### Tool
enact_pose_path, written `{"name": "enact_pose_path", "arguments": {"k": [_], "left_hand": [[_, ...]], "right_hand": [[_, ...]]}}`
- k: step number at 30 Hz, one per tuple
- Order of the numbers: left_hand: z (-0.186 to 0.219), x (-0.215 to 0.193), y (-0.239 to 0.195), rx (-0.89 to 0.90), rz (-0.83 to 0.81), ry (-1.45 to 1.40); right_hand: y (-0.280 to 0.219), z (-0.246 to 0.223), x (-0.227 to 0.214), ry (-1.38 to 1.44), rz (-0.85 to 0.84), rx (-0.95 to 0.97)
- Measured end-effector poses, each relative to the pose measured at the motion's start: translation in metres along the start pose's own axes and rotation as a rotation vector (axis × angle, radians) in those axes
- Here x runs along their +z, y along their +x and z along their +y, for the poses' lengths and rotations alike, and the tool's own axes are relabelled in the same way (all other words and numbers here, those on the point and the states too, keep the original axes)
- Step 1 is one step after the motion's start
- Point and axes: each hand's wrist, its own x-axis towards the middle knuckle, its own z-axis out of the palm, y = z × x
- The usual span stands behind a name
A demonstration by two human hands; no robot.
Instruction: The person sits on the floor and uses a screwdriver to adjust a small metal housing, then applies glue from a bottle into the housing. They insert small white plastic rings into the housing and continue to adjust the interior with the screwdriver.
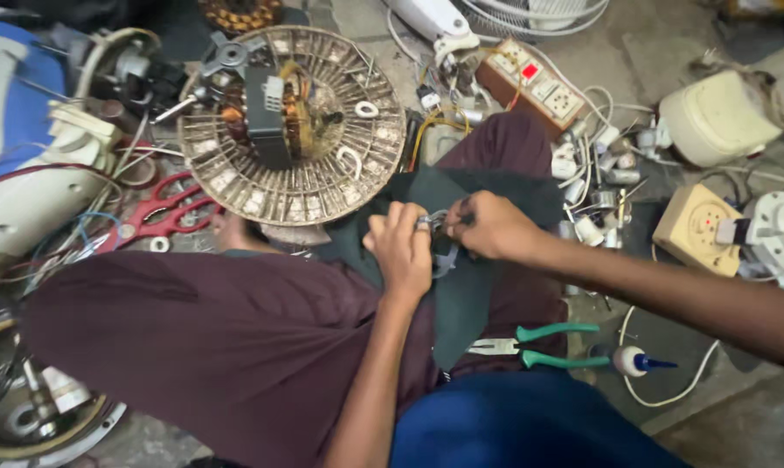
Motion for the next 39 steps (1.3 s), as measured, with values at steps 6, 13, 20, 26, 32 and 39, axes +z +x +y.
{"name": "enact_pose_path", "arguments": {"k": [6, 13, 20, 26, 32, 39], "left_hand": [[0.021, -0.012, 0.01, -0.016, 0.002, -0.052], [0.011, -0.006, 0.002, -0.027, -0.036, -0.059], [0.014, -0.008, 0.012, -0.055, -0.069, -0.081], [0.016, -0.007, 0.015, -0.063, -0.08, -0.079], [0.018, -0.009, 0.014, -0.076, -0.087, -0.094], [0.018, -0.009, 0.016, -0.074, -0.088, -0.098]], "right_hand": [[-0.029, 0.022, 0.008, 0.444, 0.017, -0.227], [-0.052, 0.076, 0.051, 0.737, 0.085, -0.228], [-0.047, 0.071, 0.059, 0.841, 0.096, -0.128], [-0.044, 0.071, 0.058, 0.897, 0.087, -0.182], [-0.047, 0.067, 0.059, 0.901, 0.079, -0.157], [-0.048, 0.069, 0.06, 0.88, 0.069, -0.179]]}}
